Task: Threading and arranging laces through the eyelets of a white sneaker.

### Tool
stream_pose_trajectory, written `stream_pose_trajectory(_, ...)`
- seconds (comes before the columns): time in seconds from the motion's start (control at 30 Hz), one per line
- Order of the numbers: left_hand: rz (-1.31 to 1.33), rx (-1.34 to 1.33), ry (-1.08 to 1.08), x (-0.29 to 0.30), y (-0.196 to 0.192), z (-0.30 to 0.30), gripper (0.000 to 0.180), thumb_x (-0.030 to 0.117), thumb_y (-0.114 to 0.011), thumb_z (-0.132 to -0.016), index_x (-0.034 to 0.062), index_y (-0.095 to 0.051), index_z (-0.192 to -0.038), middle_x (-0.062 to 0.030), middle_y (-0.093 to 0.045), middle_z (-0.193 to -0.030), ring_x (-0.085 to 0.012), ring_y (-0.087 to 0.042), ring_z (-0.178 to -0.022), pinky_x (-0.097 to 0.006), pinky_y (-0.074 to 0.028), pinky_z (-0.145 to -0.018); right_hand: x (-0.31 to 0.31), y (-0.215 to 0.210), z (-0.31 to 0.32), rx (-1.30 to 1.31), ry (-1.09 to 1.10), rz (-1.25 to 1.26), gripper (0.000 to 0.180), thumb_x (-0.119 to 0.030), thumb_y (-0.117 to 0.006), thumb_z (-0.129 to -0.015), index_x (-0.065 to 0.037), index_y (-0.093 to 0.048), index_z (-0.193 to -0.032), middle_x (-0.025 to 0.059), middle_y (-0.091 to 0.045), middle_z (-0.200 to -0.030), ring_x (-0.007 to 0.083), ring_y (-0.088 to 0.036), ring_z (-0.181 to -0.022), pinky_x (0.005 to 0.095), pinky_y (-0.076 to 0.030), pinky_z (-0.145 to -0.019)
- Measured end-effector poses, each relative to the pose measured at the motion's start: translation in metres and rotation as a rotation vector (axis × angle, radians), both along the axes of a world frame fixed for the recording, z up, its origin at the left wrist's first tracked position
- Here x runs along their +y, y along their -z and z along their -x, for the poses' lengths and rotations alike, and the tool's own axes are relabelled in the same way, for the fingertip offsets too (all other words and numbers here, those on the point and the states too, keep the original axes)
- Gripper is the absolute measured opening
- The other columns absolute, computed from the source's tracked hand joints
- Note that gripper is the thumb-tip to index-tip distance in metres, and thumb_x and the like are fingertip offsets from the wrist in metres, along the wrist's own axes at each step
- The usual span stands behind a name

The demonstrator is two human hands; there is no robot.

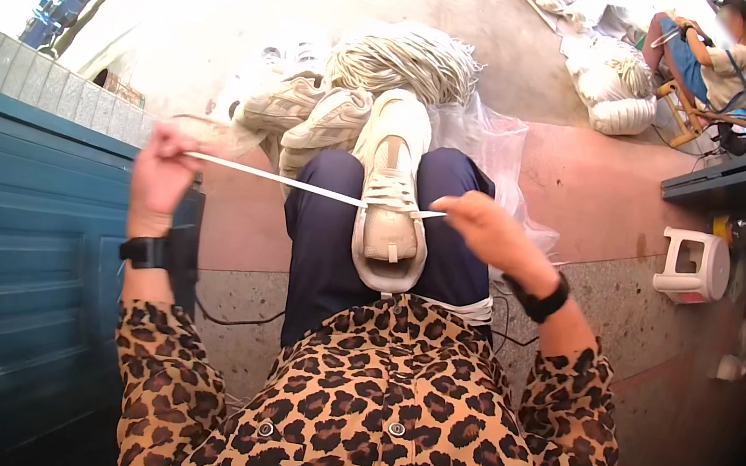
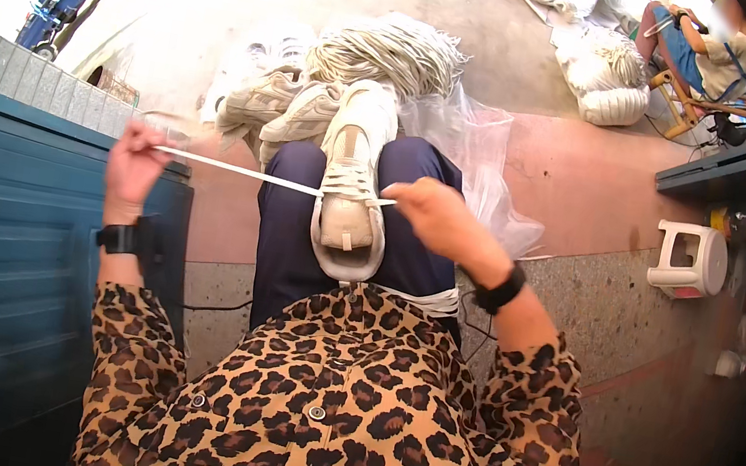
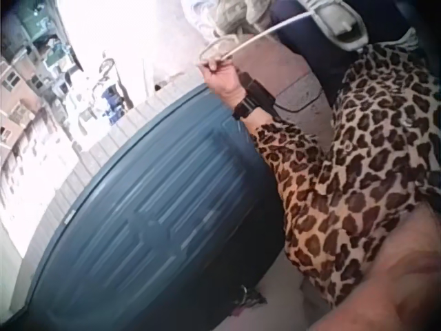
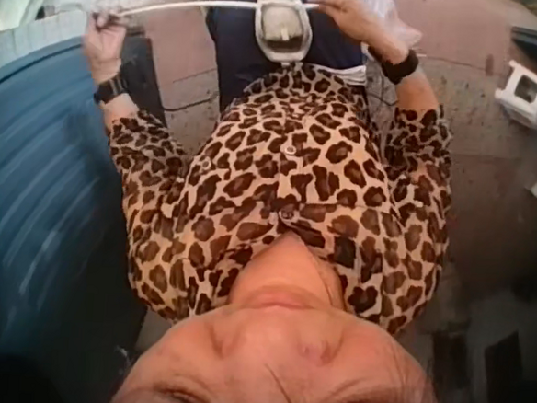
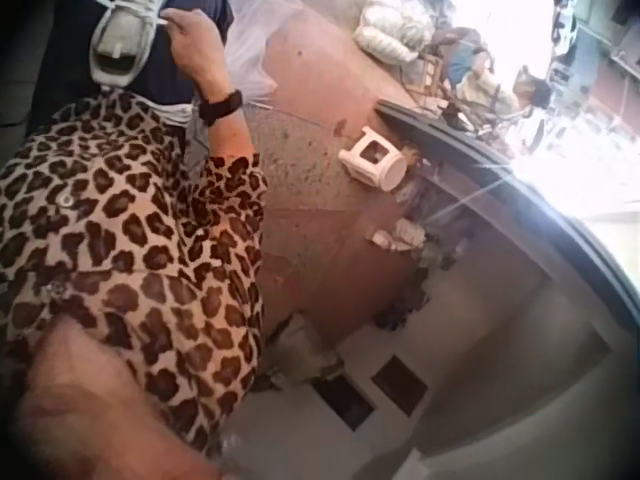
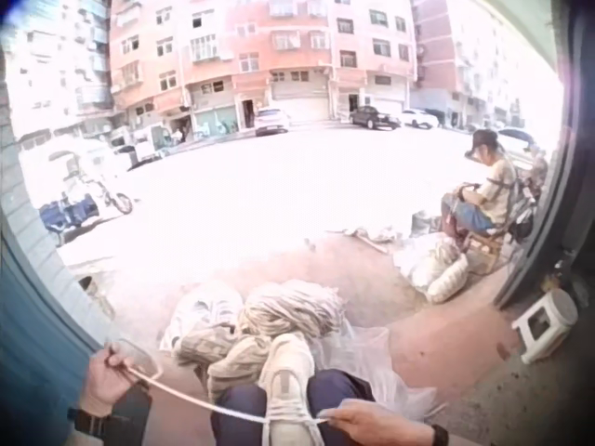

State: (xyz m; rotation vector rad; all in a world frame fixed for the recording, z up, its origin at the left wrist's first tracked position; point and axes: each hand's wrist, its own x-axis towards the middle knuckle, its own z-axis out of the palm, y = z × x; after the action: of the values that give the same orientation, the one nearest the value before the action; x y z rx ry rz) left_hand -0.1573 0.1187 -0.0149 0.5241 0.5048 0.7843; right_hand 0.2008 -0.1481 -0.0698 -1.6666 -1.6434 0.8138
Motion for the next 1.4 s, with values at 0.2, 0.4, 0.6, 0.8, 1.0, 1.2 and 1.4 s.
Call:
stream_pose_trajectory(0.2, -0.1, 0.025, -0.478, 0.038, -0.011, 0.135, 0.018, 0.023, -0.047, -0.091, 0.0081, -0.054, -0.084, 0.0019, -0.04, -0.058, -0.0167, -0.047, -0.067, -0.037, -0.037, -0.076, 0.014, 0.009, 0.035, 0.018, 0.05, 0.094, 0.013, -0.011, -0.053, -0.081, -0.004, -0.062, -0.086, 0.0138, -0.057, -0.075, 0.0311, -0.055, -0.078, 0.0374, -0.045, -0.07)
stream_pose_trajectory(0.4, -0.042, 0.629, -0.531, 0.016, 0.028, 0.064, 0.022, 0.014, -0.053, -0.089, 0.0045, -0.05, -0.109, 0.0049, -0.034, -0.052, -0.0084, -0.042, -0.05, -0.022, -0.034, -0.044, 0.031, 0.009, 0.053, -0.439, 0.092, -0.112, 0.012, -0.009, -0.054, -0.076, -0.001, -0.06, -0.071, 0.0134, -0.055, -0.074, 0.0292, -0.054, -0.077, 0.0368, -0.044, -0.067)
stream_pose_trajectory(0.6, -0.67, 0.944, 0.168, -0.063, 0.05, -0.065, 0.025, 0.012, -0.054, -0.088, 0.003, -0.057, -0.11, 0.0062, -0.046, -0.069, -0.0037, -0.041, -0.056, -0.018, -0.034, -0.052, 0.045, 0.019, 0.062, -0.438, 0.1, -0.109, 0.014, -0.007, -0.053, -0.074, 0.001, -0.057, -0.064, 0.0167, -0.055, -0.072, 0.0315, -0.054, -0.072, 0.0408, -0.044, -0.066)
stream_pose_trajectory(0.8, -1.48, 1.026, 0.314, -0.124, 0.052, -0.137, 0.015, 0.017, -0.062, -0.076, 0.0045, -0.067, -0.082, -0.0109, -0.062, -0.074, -0.0267, -0.056, -0.074, -0.036, -0.044, -0.067, 0.042, 0.029, 0.055, -0.007, 0.123, -0.052, 0.008, -0.004, -0.053, -0.07, 0.0, -0.06, -0.072, 0.0181, -0.058, -0.078, 0.0344, -0.055, -0.08, 0.0411, -0.045, -0.071)
stream_pose_trajectory(1.0, -1.645, 1.178, 0.301, -0.135, 0.06, -0.151, 0.016, 0.021, -0.065, -0.072, 0.0064, -0.065, -0.076, -0.0095, -0.06, -0.071, -0.0293, -0.053, -0.071, -0.039, -0.042, -0.065, 0.046, 0.018, 0.061, -0.266, -0.02, -0.102, 0.023, 0.002, -0.051, -0.073, -0.001, -0.049, -0.096, 0.0186, -0.057, -0.085, 0.0347, -0.054, -0.087, 0.0397, -0.043, -0.074)
stream_pose_trajectory(1.2, -1.628, 1.233, 0.472, -0.129, 0.057, -0.156, 0.016, 0.021, -0.066, -0.072, 0.0057, -0.064, -0.075, -0.0103, -0.061, -0.074, -0.0282, -0.054, -0.075, -0.039, -0.041, -0.066, 0.045, 0.014, 0.055, -0.094, -0.026, -0.062, 0.027, 0.0, -0.053, -0.073, -0.002, -0.047, -0.099, 0.0189, -0.057, -0.088, 0.0338, -0.055, -0.089, 0.0403, -0.043, -0.074)
stream_pose_trajectory(1.4, -0.857, 0.805, 0.675, -0.107, -0.002, -0.133, 0.011, 0.012, -0.06, -0.082, 0.0019, -0.058, -0.079, -0.0006, -0.054, -0.072, -0.0077, -0.047, -0.068, -0.02, -0.038, -0.062, 0.027, -0.027, 0.022, -0.235, 0.076, 0.33, 0.024, -0.023, -0.062, -0.075, -0.004, -0.056, -0.089, 0.0164, -0.062, -0.085, 0.0324, -0.059, -0.084, 0.0425, -0.046, -0.074)
